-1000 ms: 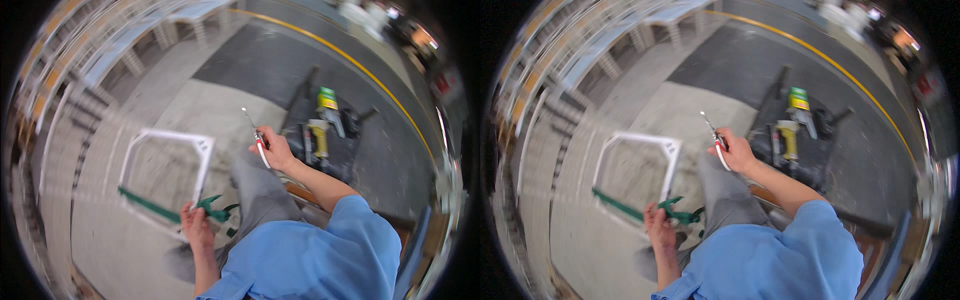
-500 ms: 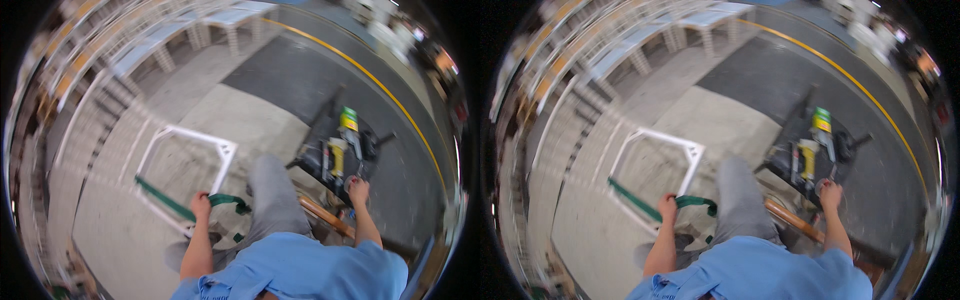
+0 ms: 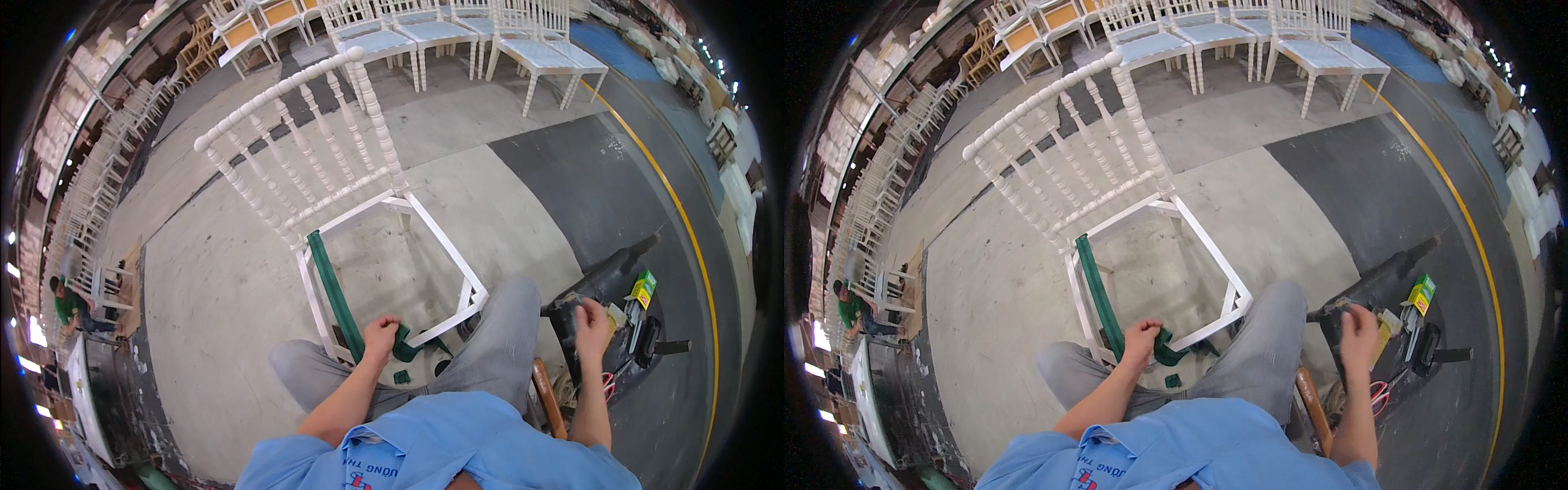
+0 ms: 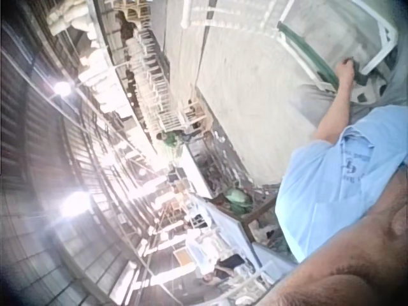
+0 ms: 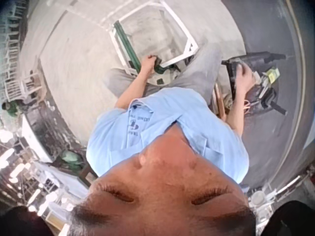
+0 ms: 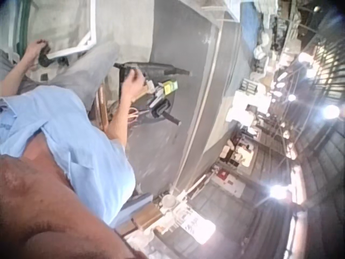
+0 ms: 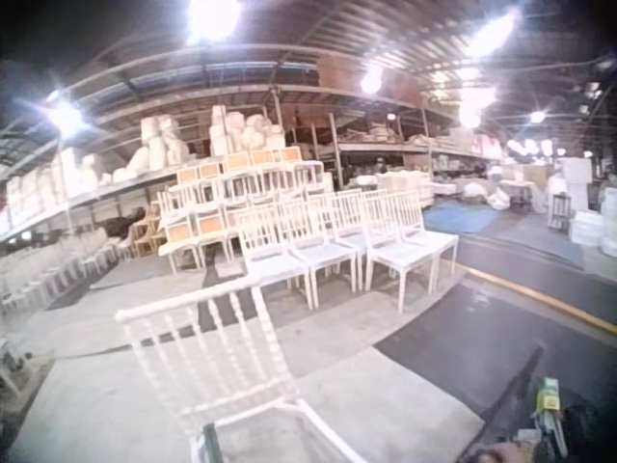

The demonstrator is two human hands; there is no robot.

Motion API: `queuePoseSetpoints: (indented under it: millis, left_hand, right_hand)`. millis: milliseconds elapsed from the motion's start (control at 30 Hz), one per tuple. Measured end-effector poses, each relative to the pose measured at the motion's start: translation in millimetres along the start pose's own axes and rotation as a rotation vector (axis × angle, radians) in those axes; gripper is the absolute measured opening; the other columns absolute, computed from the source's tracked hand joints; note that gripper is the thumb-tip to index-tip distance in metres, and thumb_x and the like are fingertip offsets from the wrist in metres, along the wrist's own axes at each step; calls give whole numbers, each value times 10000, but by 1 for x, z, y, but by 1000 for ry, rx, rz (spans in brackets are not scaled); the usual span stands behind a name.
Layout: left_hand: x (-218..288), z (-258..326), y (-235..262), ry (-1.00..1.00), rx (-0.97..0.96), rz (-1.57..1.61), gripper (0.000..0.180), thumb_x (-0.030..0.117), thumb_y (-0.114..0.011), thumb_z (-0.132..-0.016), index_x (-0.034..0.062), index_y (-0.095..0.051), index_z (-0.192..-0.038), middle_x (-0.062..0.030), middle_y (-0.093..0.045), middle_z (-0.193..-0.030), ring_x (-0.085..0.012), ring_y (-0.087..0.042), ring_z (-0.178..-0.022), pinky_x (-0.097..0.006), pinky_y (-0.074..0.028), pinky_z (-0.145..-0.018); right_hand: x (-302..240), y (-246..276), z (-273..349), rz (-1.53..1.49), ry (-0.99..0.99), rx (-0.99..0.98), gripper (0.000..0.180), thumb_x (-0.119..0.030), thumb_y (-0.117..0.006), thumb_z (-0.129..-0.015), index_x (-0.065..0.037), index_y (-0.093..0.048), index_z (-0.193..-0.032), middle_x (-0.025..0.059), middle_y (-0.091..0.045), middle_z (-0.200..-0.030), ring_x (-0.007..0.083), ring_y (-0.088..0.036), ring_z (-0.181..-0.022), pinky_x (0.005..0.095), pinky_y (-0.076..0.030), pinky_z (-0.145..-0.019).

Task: The person attaches green webbing slings to the seat frame of a white wooden chair. They position each sling, secure it with a nail gun, and trim the excess with scissors. The process is repeated for multiple slings across the seat.

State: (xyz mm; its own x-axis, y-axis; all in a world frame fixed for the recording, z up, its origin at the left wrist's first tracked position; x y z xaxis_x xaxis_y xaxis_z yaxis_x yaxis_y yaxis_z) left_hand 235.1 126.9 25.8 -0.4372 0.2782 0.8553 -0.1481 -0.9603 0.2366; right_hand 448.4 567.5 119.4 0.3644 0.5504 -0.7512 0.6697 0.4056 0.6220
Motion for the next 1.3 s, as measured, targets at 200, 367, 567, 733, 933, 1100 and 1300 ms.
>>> queuePoseSetpoints:
  millis: [200, 367, 567, 733, 933, 1100, 1300]
  left_hand:
    - [133, 27, -16, -390, 81, 512, 162, 47, -717, -1002, 7, -782, -1146, -24, -755, -1048, -102, -660, -938, -256, -514, -861]
    - [218, 62, -14, -698, 145, 588, 181, -32, -712, -994, -1, -769, -1163, -21, -752, -1060, -87, -672, -987, -225, -517, -891]
    - [203, 65, 27, -709, 272, 484, 190, -55, -692, -973, 35, -769, -1122, 7, -722, -1003, -72, -625, -899, -237, -497, -812]
    - [129, 76, 6, -597, 129, 276, 152, -47, -659, -990, 36, -763, -1064, 28, -693, -1017, -47, -581, -880, -216, -465, -789]
    - [92, 79, -25, -425, -96, 493, 125, -21, -683, -1000, 26, -740, -1101, -2, -710, -1093, -62, -618, -931, -224, -499, -843]
    - [114, 63, -7, -221, -170, 668, 180, 85, -688, -1039, 23, -666, -1207, -36, -696, -1147, -109, -659, -1005, -307, -557, -912]
    - [132, 51, -1, -123, -229, 666, 135, 135, -693, -1049, 11, -713, -1100, -5, -701, -987, -83, -620, -915, -267, -503, -872]
  right_hand:
    - [-161, -138, 16, -488, 78, -724, 387, -163, -780, -946, -22, -713, -1300, 98, -765, -1236, 199, -696, -1152, 338, -517, -1016]
    - [-232, -194, 48, -825, 43, -965, 382, -177, -777, -967, -9, -702, -1302, 99, -763, -1232, 202, -681, -1214, 361, -512, -1046]
    - [-181, -193, 64, -527, 68, -1471, 328, -169, -757, -985, -6, -721, -1268, 84, -789, -1108, 181, -717, -1076, 354, -544, -989]
    - [-179, -190, 37, -447, 112, -1142, 348, -201, -718, -1023, -8, -716, -1313, 49, -770, -1099, 127, -662, -972, 319, -530, -902]
    - [-217, -207, 6, -660, -46, -1014, 234, -222, -678, -1055, 0, -730, -1110, -40, -680, -897, 81, -571, -825, 283, -481, -754]
    - [-233, -195, 6, -529, 84, -1028, 191, -205, -673, -1062, -28, -720, -1007, -67, -616, -835, 42, -497, -793, 257, -430, -718]
    - [-248, -193, 14, -740, 119, -789, 116, -83, -727, -988, -13, -737, -1081, 44, -749, -954, 125, -680, -878, 301, -547, -822]
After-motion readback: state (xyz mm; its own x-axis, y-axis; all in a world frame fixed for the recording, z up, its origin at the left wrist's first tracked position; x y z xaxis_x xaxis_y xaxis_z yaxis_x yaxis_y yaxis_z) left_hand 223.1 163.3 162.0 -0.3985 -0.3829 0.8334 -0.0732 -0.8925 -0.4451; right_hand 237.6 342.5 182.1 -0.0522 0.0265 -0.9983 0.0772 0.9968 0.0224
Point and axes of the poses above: each hand's wrist, its own z-axis away from the middle knuckle, its own y-axis out of the back of the hand, x = y × z, the point moved 1 cm from there along -z, towards the middle knuckle
